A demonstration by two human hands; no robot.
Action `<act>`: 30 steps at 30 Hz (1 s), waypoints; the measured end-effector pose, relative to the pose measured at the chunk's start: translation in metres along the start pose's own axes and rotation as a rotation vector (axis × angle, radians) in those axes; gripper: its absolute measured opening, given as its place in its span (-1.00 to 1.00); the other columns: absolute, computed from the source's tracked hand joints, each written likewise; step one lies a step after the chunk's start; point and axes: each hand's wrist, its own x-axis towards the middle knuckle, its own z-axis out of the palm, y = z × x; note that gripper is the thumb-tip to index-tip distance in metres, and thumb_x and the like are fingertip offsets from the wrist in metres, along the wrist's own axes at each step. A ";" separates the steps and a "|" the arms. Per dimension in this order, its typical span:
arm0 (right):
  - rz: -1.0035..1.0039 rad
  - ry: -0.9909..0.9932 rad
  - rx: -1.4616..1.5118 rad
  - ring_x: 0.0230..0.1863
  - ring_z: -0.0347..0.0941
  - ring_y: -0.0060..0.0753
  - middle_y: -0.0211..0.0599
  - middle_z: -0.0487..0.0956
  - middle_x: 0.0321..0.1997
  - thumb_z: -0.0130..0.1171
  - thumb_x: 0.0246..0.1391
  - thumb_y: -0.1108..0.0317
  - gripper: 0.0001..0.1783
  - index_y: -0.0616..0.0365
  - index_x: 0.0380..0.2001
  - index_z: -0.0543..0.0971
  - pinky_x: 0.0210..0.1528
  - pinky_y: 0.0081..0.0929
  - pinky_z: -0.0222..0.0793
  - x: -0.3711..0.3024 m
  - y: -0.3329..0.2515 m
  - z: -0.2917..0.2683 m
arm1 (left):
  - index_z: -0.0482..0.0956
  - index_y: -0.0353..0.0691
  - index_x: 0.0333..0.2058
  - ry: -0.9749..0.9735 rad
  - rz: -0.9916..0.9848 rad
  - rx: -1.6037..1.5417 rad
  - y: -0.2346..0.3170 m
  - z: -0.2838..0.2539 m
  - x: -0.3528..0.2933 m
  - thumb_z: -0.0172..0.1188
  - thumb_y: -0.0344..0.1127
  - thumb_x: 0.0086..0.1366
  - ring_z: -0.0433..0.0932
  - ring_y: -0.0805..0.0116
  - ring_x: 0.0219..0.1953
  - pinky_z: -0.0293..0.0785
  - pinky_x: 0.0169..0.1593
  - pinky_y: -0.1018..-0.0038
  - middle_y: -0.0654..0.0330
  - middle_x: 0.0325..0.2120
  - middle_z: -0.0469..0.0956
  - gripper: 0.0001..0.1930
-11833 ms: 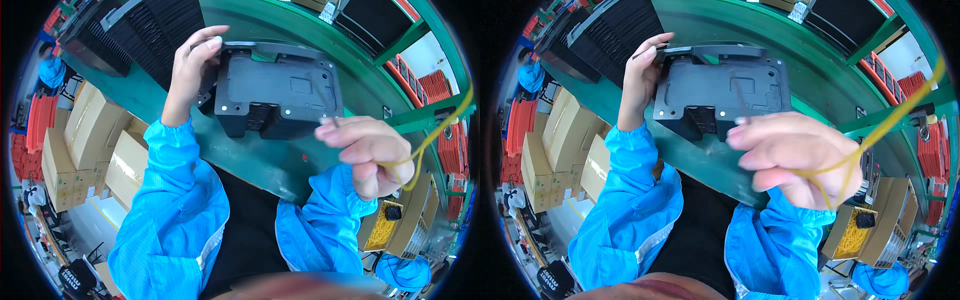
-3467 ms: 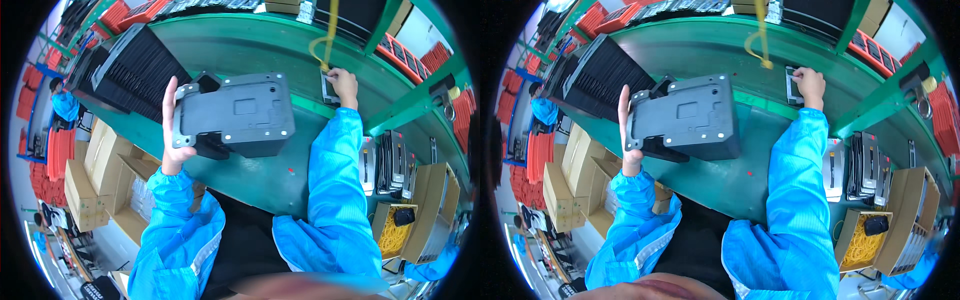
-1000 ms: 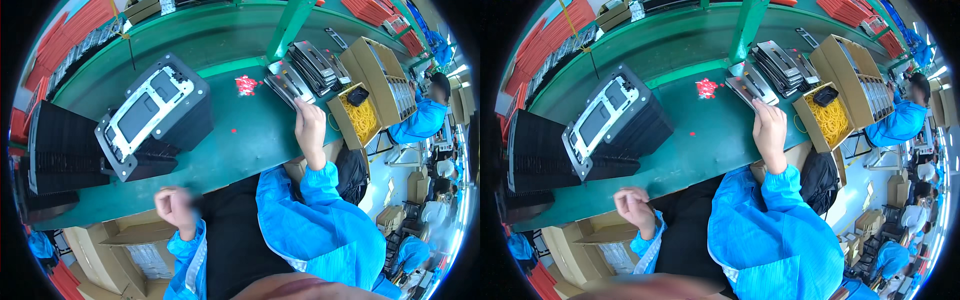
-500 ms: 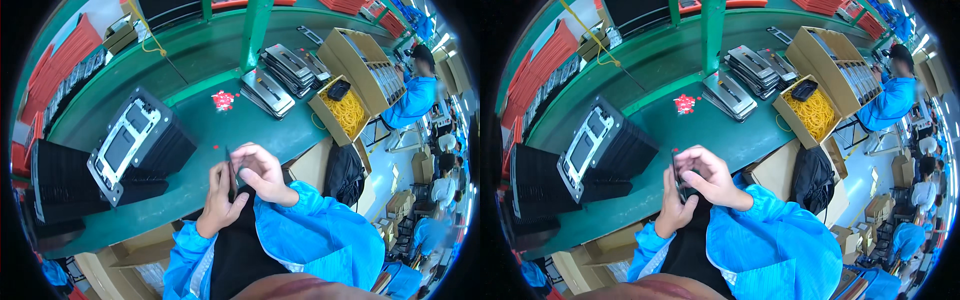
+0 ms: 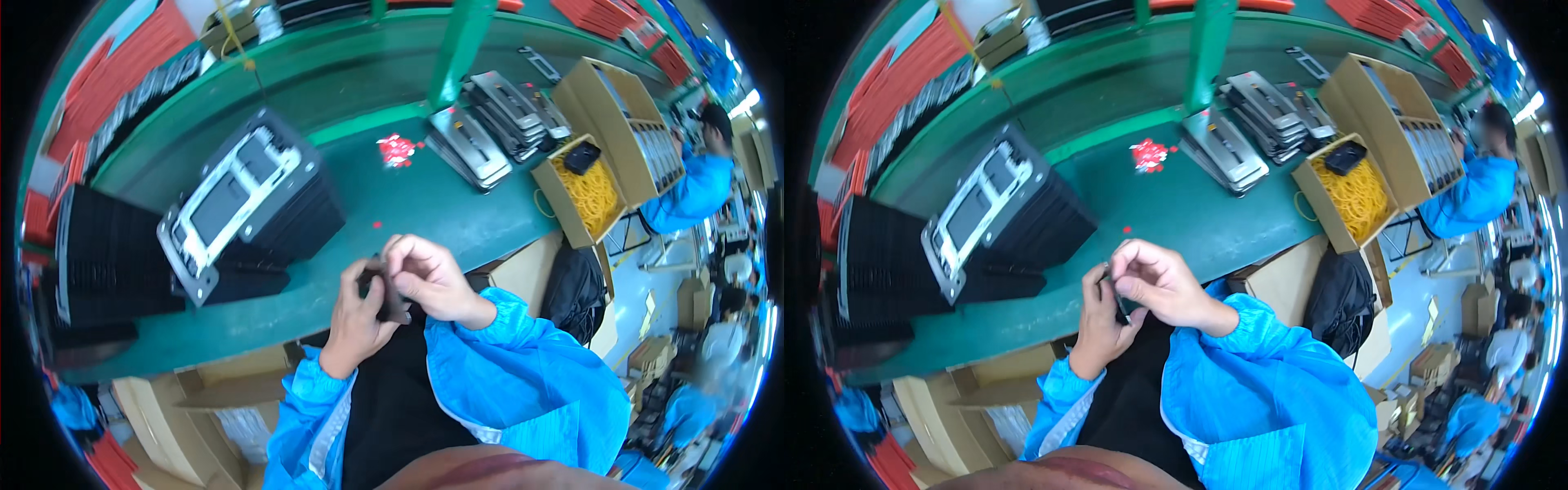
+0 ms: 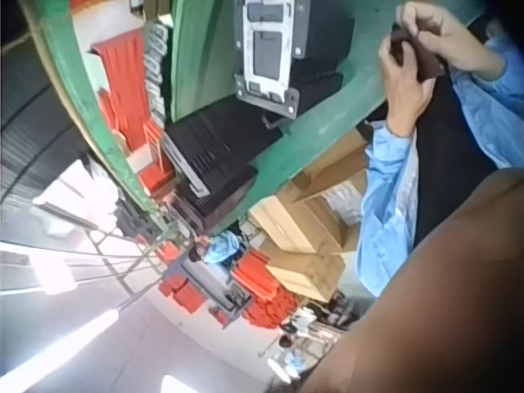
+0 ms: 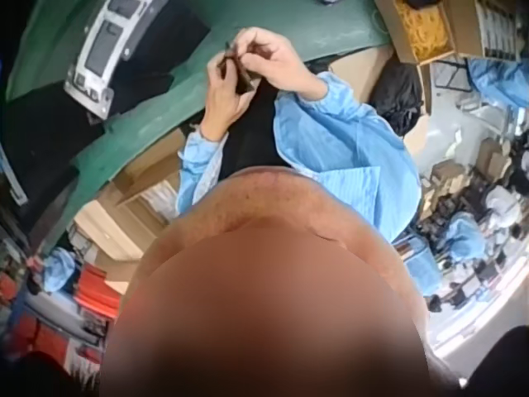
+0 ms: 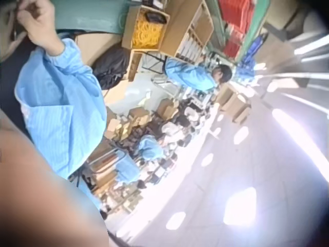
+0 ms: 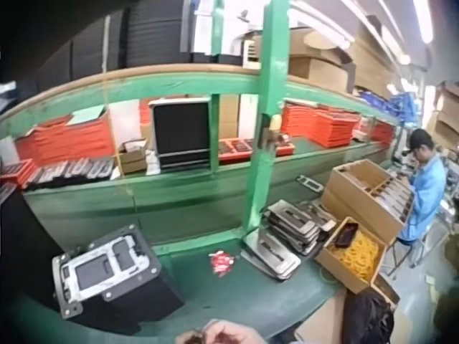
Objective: Manually assembling and inspecting electronic components on a production line.
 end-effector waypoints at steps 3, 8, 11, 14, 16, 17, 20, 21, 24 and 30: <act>-0.016 -0.052 -0.062 -0.14 0.41 -0.64 -0.45 0.45 -0.19 0.21 0.36 0.37 -0.88 0.15 -0.22 0.49 -0.06 -0.57 0.41 0.001 -0.010 -0.007 | 0.28 -0.39 0.25 -0.006 -0.056 -0.040 0.009 -0.007 -0.004 0.45 -0.33 0.14 0.49 -0.14 0.05 0.52 0.04 0.15 -0.15 0.16 0.29 -0.24; -0.003 -0.072 -0.519 -0.24 0.38 -0.55 -0.42 0.48 -0.30 0.20 0.33 0.32 -0.82 0.15 -0.35 0.51 -0.10 -0.52 0.35 0.051 -0.045 -0.042 | 0.22 -0.33 0.36 0.002 -0.349 -0.765 -0.012 -0.003 -0.022 0.34 -0.17 0.32 0.56 0.05 0.04 0.57 -0.04 0.17 -0.12 0.20 0.37 -0.25; -0.190 0.188 -1.167 -0.30 0.40 -0.50 -0.38 0.53 -0.31 0.33 0.21 0.33 -0.85 0.18 -0.31 0.62 -0.18 -0.51 0.36 0.117 -0.031 -0.110 | 0.20 -0.33 0.35 0.073 -0.312 -0.832 -0.002 -0.015 -0.006 0.22 0.08 0.38 0.55 0.10 0.06 0.61 -0.06 0.23 -0.13 0.25 0.36 -0.23; -0.377 0.216 -1.590 -0.33 0.42 -0.50 -0.37 0.57 -0.29 0.37 0.15 0.38 -0.88 0.18 -0.29 0.66 -0.23 -0.56 0.36 0.133 -0.027 -0.132 | 0.13 -0.32 0.38 0.147 -0.295 -0.899 0.010 -0.021 -0.006 0.12 0.20 0.43 0.56 0.10 0.07 0.63 -0.07 0.25 -0.15 0.30 0.33 -0.18; -0.692 0.199 -1.886 -0.33 0.43 -0.51 -0.38 0.59 -0.29 0.40 0.11 0.42 -0.90 0.17 -0.32 0.68 -0.27 -0.60 0.35 0.148 -0.024 -0.134 | 0.02 -0.30 0.46 0.223 -0.286 -0.982 0.006 -0.023 -0.005 0.05 0.21 0.47 0.59 0.06 0.07 0.64 -0.06 0.22 -0.20 0.33 0.29 -0.14; -0.702 0.164 -1.865 -0.33 0.43 -0.51 -0.38 0.59 -0.29 0.40 0.11 0.42 -0.90 0.17 -0.32 0.68 -0.27 -0.60 0.35 0.151 -0.034 -0.103 | 0.02 -0.30 0.46 0.258 -0.296 -0.968 0.008 -0.028 -0.007 0.05 0.21 0.47 0.59 0.06 0.07 0.64 -0.06 0.22 -0.20 0.33 0.29 -0.14; -0.578 0.012 -1.105 -0.28 0.49 -0.52 -0.34 0.58 -0.30 0.38 0.10 0.48 -0.83 0.19 -0.21 0.68 -0.25 -0.60 0.38 0.129 -0.080 -0.023 | 0.00 -0.30 0.46 0.234 -0.264 -1.075 0.016 -0.055 0.001 -0.19 0.45 0.43 0.60 0.03 0.08 0.67 -0.07 0.25 -0.21 0.37 0.25 -0.03; -0.592 -0.137 -0.916 -0.29 0.51 -0.53 -0.33 0.59 -0.31 0.37 0.12 0.50 -0.79 0.20 -0.15 0.68 -0.25 -0.59 0.40 0.125 -0.084 -0.006 | 0.00 -0.30 0.46 0.262 -0.263 -1.055 0.019 -0.065 0.003 -0.19 0.45 0.43 0.60 0.03 0.08 0.67 -0.07 0.25 -0.21 0.37 0.25 -0.03; -0.372 -0.471 -0.964 -0.40 0.54 -0.56 -0.30 0.62 -0.32 0.30 0.14 0.57 -0.69 0.27 -0.02 0.64 -0.25 -0.57 0.43 0.111 -0.108 0.041 | 0.01 -0.29 0.47 0.203 -0.209 -1.198 0.028 -0.084 0.015 -0.37 0.57 0.37 0.61 0.01 0.06 0.70 -0.11 0.22 -0.20 0.35 0.28 0.05; -0.073 -0.874 -0.728 -0.55 0.52 -0.56 -0.25 0.70 -0.25 0.30 0.15 0.57 -0.58 0.28 0.11 0.60 -0.29 -0.55 0.46 0.133 -0.102 0.067 | 0.04 -0.27 0.45 0.395 -0.146 -1.248 0.051 -0.112 0.030 -0.37 0.59 0.35 0.63 -0.01 0.01 0.71 -0.23 0.23 -0.17 0.26 0.37 0.06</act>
